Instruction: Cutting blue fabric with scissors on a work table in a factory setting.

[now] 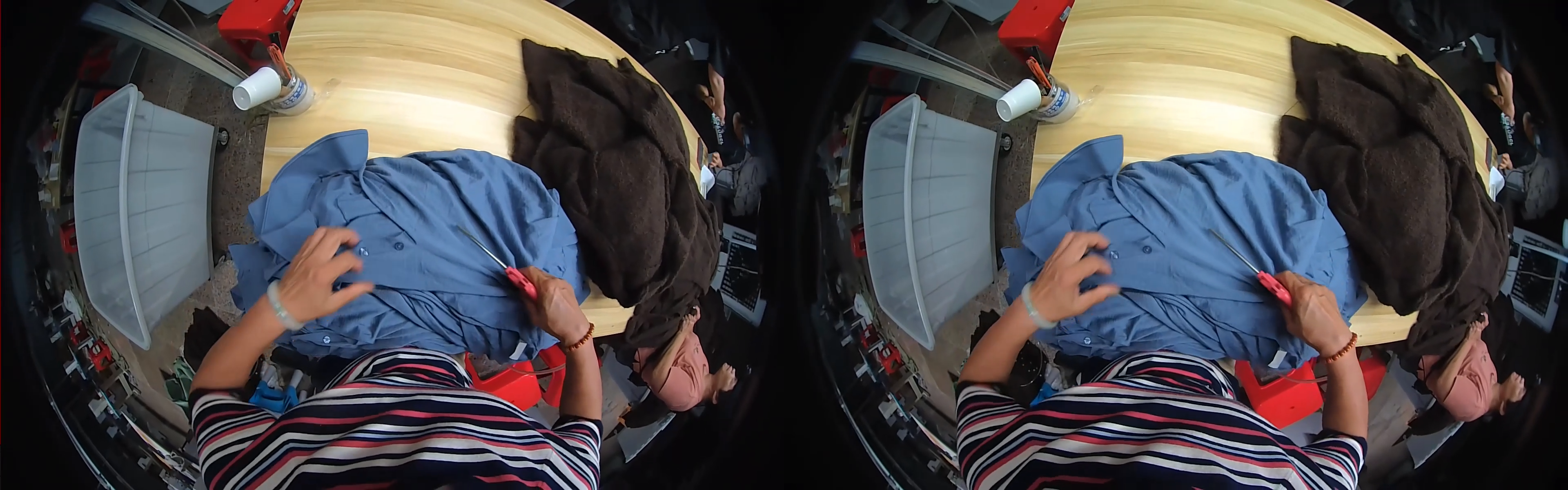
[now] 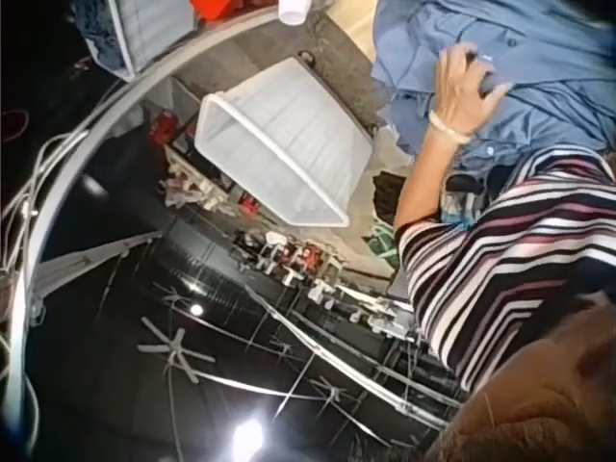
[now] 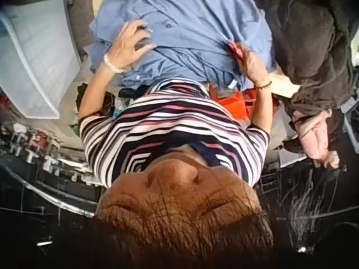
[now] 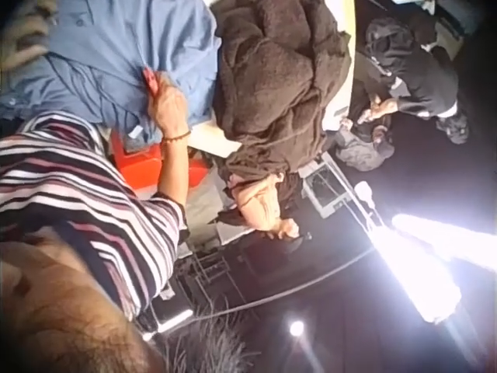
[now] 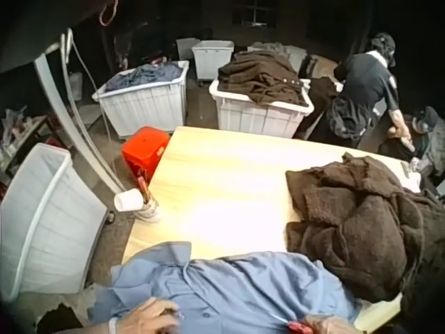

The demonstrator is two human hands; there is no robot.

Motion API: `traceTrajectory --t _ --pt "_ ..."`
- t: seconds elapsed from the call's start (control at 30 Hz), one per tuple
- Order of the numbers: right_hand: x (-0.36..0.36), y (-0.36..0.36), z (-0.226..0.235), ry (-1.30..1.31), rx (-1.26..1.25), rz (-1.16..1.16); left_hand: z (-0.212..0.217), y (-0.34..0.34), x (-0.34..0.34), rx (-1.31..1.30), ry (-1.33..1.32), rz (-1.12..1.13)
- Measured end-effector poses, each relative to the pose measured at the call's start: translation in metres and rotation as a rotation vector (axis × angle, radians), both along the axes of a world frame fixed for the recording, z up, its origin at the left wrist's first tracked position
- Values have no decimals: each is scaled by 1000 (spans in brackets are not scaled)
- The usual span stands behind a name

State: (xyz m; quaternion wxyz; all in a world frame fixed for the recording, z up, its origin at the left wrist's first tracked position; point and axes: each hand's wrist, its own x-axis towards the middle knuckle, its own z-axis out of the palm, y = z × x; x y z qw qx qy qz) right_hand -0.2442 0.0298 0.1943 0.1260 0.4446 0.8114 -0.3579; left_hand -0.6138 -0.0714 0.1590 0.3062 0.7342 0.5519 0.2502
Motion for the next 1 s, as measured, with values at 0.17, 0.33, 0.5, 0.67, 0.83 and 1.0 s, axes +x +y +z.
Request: traceTrajectory --t 0.17,0.33,0.5,0.67,0.83,1.0 --pt "-6 -7 -3 16 47 31 -59 31 42 -45 -139 183" --pt "-26 -16 29 119 47 -9 -85 7 47 -341 -330 351" --pt "-55 -28 33 24 -63 346 -125 -2 34 -526 -903 683" --pt "-64 -15 32 124 -4 335 -116 11 22 -782 -1009 871" --pt "-65 -12 26 139 61 277 -117 47 36 -691 -524 815" --pt "-68 -7 24 85 111 192 -139 57 43 -498 -728 786"
